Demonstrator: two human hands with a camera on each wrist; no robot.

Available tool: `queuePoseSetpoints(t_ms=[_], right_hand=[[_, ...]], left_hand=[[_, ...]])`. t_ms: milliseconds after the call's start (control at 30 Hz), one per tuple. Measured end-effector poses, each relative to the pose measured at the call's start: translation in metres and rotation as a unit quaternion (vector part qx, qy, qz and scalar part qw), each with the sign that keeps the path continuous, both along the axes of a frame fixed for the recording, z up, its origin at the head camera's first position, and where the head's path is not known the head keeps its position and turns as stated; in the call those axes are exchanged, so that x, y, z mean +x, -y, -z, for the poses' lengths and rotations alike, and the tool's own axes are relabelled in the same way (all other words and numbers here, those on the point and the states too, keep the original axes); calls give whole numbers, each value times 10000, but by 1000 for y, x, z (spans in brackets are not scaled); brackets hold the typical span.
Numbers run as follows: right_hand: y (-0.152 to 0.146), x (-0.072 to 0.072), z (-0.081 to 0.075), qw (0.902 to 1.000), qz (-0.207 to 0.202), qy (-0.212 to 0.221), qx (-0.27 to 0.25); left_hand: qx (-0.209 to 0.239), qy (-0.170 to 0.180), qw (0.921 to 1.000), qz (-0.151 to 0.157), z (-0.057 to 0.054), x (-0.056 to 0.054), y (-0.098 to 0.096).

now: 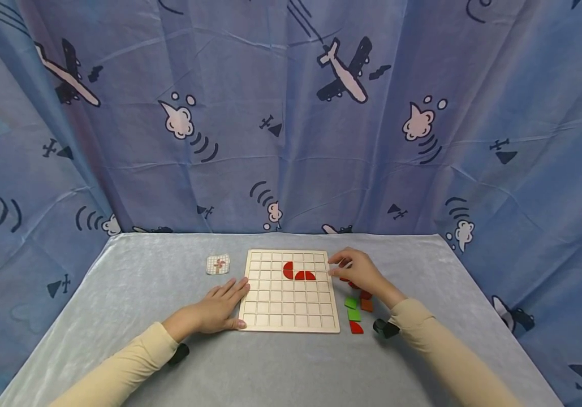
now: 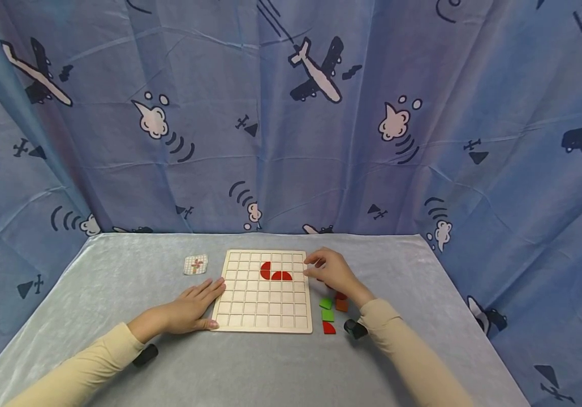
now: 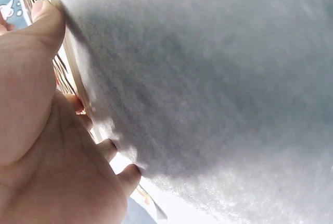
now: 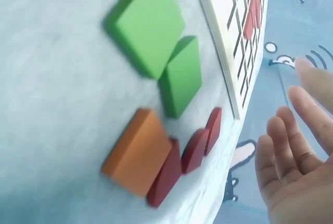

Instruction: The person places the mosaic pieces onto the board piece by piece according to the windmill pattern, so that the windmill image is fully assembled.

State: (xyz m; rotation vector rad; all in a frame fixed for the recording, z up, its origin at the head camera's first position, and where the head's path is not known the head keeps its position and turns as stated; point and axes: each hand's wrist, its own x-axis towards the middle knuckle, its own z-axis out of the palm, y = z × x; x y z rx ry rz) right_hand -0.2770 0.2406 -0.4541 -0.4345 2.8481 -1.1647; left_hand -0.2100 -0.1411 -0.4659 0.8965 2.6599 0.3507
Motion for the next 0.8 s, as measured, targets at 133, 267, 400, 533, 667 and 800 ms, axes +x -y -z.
queuePoseSetpoints(t_ms=[133, 267, 400, 533, 667, 800], right_hand=[[-10, 4, 1, 10000, 51, 1, -11], [-17, 10, 3, 10000, 60, -33, 42], [-24, 15, 4, 9999, 52, -12, 92], [-30, 18, 6, 9998, -115, 13, 133], [-35, 20, 10, 9997, -177, 80, 177], [-42, 22, 14, 9998, -106, 43, 151]], left_hand=[[-6, -8, 10000, -4, 0, 0, 1], [-13, 1, 10000, 6, 1, 0, 2], [-2, -10, 10000, 33, 2, -1, 1], [-17, -9, 10000, 5, 2, -1, 1], [-9, 5, 10000, -5, 2, -2, 2], [-7, 9, 10000, -1, 2, -1, 1]])
